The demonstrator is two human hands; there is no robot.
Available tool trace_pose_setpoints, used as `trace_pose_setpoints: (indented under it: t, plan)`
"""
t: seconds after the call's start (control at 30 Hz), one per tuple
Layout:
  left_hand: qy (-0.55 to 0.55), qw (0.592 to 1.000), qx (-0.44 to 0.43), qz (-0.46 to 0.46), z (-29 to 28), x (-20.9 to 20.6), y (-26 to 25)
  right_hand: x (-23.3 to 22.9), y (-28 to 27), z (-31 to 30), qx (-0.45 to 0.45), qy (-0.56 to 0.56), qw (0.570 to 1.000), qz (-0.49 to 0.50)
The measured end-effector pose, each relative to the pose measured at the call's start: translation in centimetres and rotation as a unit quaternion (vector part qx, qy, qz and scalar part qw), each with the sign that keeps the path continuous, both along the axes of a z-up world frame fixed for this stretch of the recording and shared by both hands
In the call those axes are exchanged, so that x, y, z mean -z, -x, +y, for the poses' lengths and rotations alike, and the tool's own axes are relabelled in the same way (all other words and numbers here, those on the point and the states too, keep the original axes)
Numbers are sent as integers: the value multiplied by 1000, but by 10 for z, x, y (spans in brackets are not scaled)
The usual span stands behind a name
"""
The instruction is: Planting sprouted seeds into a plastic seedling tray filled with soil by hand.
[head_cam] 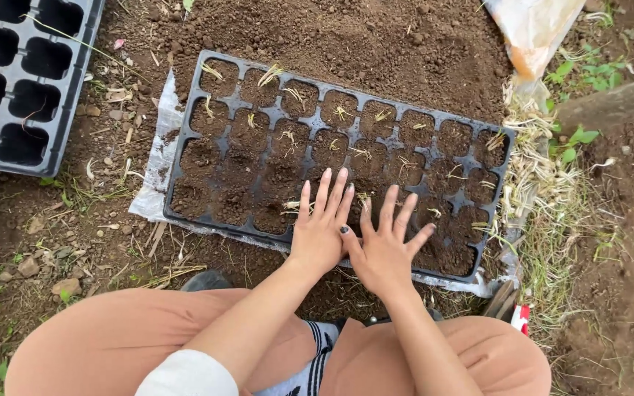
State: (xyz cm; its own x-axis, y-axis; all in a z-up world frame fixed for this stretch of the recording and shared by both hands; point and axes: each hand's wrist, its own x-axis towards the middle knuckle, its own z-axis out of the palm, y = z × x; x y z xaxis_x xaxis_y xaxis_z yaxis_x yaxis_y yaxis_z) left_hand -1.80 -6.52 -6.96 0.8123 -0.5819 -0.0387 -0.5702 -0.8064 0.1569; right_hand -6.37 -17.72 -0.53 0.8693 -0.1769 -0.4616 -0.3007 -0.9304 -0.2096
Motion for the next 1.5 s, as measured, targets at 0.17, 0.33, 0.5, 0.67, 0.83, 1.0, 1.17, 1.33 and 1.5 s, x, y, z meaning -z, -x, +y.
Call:
trace_pose_setpoints:
  t: [0.17,0.33,0.5,0.67,0.83,1.0,1.17,1.33,1.5]
  plan:
    - [2,999,7,47,0,-9,-16,20,-2,-13,44,76,995,-50]
    - [-11,999,9,39,0,-9,-18,30,-11,-19,15,105,992,-74]
    - [-4,998,13,53,2,-15,-24,33,-10,-21,15,122,991,-57]
    - [-8,998,24,62,1,-27,-26,38,-6,-21,21,110,989,-95]
    - [2,993,-7,120,47,-106,-38,5,12,-21,39,36,970,-235]
    - [-46,996,-68,43,140,-179,-39,-12,5,4,-18,-29,919,-393]
    - [-28,964,-224,143,196,-160,-54,10,-18,42,0,-127,981,-148]
    - [31,960,-228,161,183,-177,-52,31,-33,60,47,-116,988,-89]
    - [90,961,-205,162,179,-182,-50,29,-27,73,104,-165,974,-119]
